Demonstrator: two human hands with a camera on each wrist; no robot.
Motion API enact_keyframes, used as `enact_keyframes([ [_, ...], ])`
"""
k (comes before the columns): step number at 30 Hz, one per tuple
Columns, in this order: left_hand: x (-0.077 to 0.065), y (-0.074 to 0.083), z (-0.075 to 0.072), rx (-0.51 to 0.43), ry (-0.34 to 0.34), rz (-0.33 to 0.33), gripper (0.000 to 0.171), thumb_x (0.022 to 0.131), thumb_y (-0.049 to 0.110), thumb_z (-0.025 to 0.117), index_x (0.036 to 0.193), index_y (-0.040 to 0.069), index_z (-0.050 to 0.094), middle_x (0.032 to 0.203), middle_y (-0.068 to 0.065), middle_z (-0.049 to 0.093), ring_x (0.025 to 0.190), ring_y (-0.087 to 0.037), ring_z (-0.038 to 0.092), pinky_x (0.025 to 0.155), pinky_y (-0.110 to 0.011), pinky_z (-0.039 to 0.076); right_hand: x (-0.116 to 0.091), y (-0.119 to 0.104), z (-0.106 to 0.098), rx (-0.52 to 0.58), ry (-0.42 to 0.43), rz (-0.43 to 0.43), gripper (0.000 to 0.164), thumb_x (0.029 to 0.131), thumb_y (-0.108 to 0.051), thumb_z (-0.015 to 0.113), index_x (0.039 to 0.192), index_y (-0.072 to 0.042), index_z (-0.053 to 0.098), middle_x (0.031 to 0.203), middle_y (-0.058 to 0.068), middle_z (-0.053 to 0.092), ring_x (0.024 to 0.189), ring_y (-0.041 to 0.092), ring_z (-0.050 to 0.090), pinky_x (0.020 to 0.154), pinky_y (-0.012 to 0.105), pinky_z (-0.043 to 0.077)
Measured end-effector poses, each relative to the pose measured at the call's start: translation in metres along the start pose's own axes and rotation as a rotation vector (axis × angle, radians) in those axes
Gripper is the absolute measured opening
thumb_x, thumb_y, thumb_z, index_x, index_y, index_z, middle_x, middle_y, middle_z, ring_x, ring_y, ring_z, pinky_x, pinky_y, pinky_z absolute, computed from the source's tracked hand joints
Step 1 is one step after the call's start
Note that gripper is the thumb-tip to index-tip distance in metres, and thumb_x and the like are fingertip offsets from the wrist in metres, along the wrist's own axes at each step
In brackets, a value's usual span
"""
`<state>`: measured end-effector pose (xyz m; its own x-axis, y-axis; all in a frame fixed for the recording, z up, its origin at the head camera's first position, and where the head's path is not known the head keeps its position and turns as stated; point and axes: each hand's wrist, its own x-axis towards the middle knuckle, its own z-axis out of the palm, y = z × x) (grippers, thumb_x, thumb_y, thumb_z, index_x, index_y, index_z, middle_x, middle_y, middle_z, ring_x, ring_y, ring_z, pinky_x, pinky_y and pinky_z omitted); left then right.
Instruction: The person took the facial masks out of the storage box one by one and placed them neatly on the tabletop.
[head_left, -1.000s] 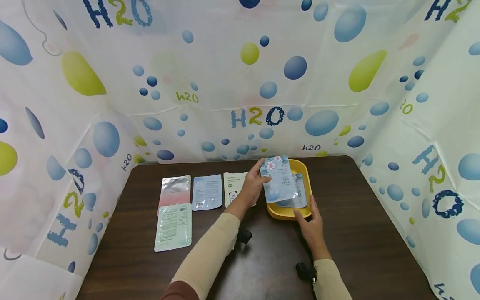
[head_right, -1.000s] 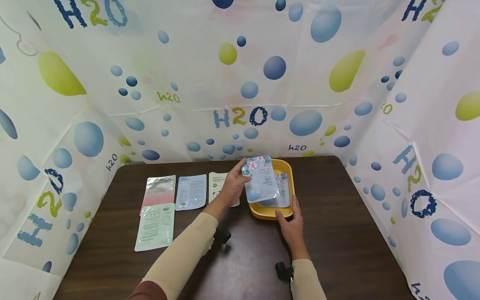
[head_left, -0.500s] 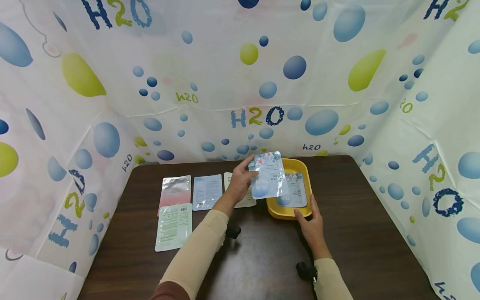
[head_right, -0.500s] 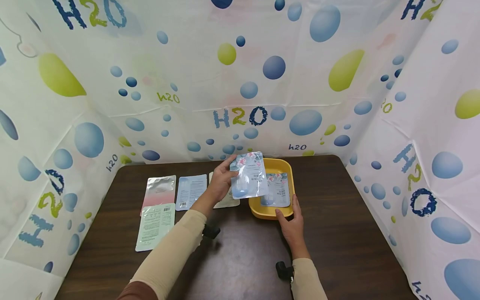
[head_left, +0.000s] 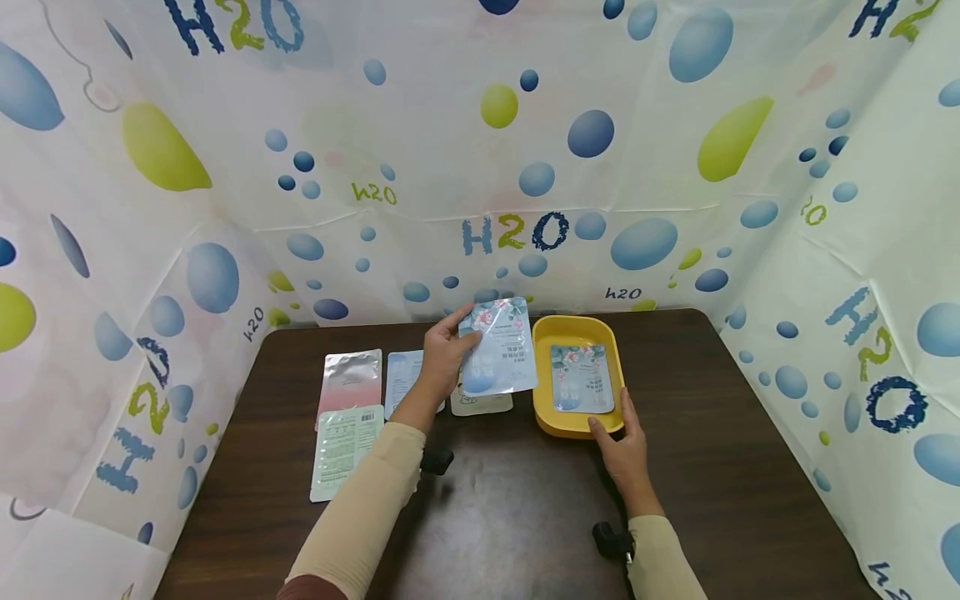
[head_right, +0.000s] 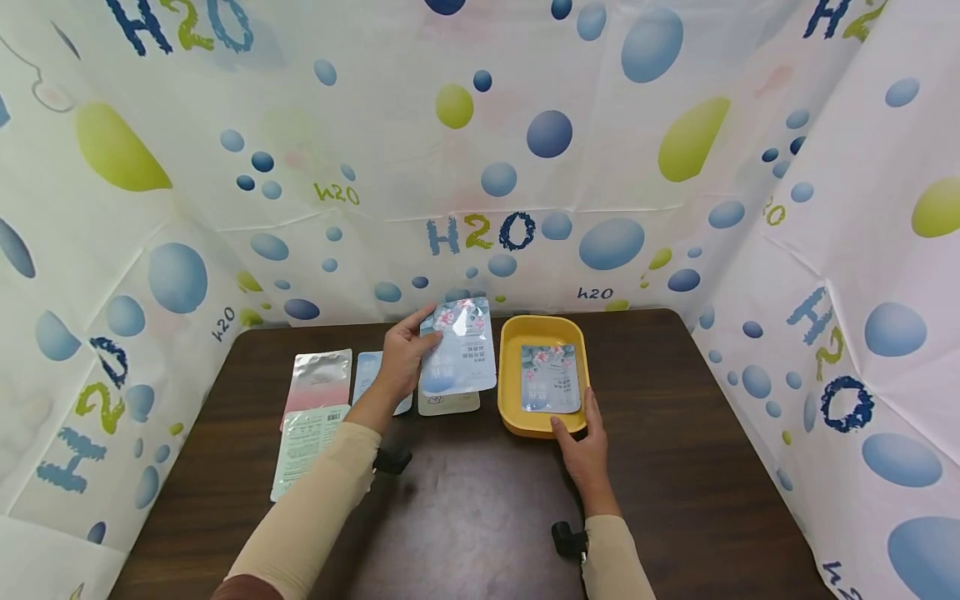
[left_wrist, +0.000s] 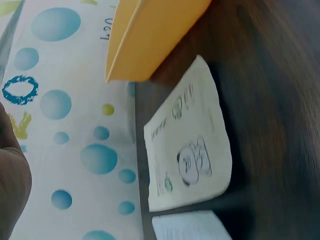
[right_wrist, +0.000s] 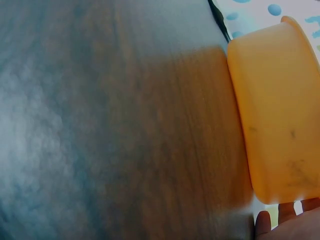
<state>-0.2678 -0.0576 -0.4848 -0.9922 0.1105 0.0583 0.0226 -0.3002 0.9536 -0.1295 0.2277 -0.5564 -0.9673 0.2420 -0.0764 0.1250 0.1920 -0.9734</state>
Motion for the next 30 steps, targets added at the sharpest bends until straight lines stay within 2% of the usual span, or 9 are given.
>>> enact_keyframes([
  [4,-0.005,0.009,-0.015,0.025,0.020,-0.014,0.057,0.094,-0.010,0.060,0.149,0.000,0.049,0.160,-0.014,0.042,0.137,-0.027,0.051,0.089,-0.014,0.054,-0.001,0.000,0.001,-0.004,0.004,0.007,0.085,0.100,-0.019,0.066,0.165,-0.011,0.012,0.173,0.011,0.008,0.161,0.030,0.008,0.129,0.049,0.013],
  [9,-0.009,0.018,-0.032,0.038,0.046,-0.007,0.054,0.094,-0.008,0.062,0.147,0.000,0.053,0.158,-0.016,0.045,0.117,-0.018,0.061,0.085,-0.016,0.057,0.002,0.003,0.001,-0.008,0.013,0.010,0.085,0.099,-0.019,0.066,0.165,-0.011,0.012,0.173,0.011,0.008,0.161,0.030,0.008,0.130,0.049,0.011],
  [13,-0.013,0.021,-0.045,0.057,0.106,0.001,0.050,0.094,-0.006,0.064,0.143,0.000,0.057,0.152,-0.016,0.050,0.108,-0.012,0.063,0.085,-0.016,0.057,0.008,0.015,0.001,0.000,0.018,0.005,0.087,0.099,-0.019,0.067,0.165,-0.012,0.011,0.174,0.010,0.007,0.161,0.031,0.007,0.129,0.051,0.010],
  [16,-0.017,0.022,-0.052,0.073,0.170,-0.012,0.047,0.094,-0.003,0.066,0.141,0.002,0.060,0.146,-0.015,0.055,0.105,-0.011,0.064,0.084,-0.015,0.057,0.014,0.028,0.001,-0.013,0.032,0.005,0.088,0.098,-0.022,0.069,0.165,-0.018,0.012,0.174,0.007,0.009,0.161,0.028,0.008,0.130,0.049,0.011],
  [20,-0.020,0.019,-0.062,0.106,0.234,-0.028,0.046,0.094,0.001,0.068,0.140,0.006,0.062,0.145,-0.013,0.057,0.100,-0.008,0.065,0.081,-0.014,0.056,0.019,0.038,0.001,-0.033,0.042,-0.001,0.088,0.098,-0.028,0.069,0.165,-0.024,0.013,0.174,0.003,0.010,0.161,0.025,0.009,0.130,0.048,0.012],
  [24,-0.023,0.011,-0.075,0.146,0.270,-0.034,0.047,0.094,0.001,0.069,0.140,0.007,0.063,0.143,-0.014,0.059,0.092,-0.006,0.064,0.072,-0.012,0.053,0.019,0.036,0.001,-0.035,0.031,0.007,0.088,0.099,-0.027,0.068,0.165,-0.024,0.011,0.174,0.003,0.008,0.161,0.025,0.008,0.130,0.047,0.011],
  [28,-0.030,0.001,-0.089,0.178,0.302,-0.074,0.048,0.093,0.000,0.069,0.140,0.006,0.063,0.141,-0.016,0.060,0.089,-0.005,0.064,0.069,-0.012,0.052,0.012,0.021,0.001,-0.023,0.014,0.028,0.087,0.099,-0.022,0.067,0.165,-0.018,0.011,0.174,0.006,0.007,0.161,0.028,0.007,0.130,0.048,0.011],
  [30,-0.033,-0.005,-0.094,0.191,0.307,-0.107,0.049,0.092,-0.001,0.069,0.140,0.005,0.062,0.143,-0.017,0.059,0.093,-0.006,0.064,0.072,-0.012,0.054,0.006,0.010,0.001,-0.021,0.008,0.033,0.086,0.099,-0.021,0.066,0.165,-0.016,0.010,0.174,0.008,0.007,0.161,0.029,0.007,0.130,0.049,0.011],
])
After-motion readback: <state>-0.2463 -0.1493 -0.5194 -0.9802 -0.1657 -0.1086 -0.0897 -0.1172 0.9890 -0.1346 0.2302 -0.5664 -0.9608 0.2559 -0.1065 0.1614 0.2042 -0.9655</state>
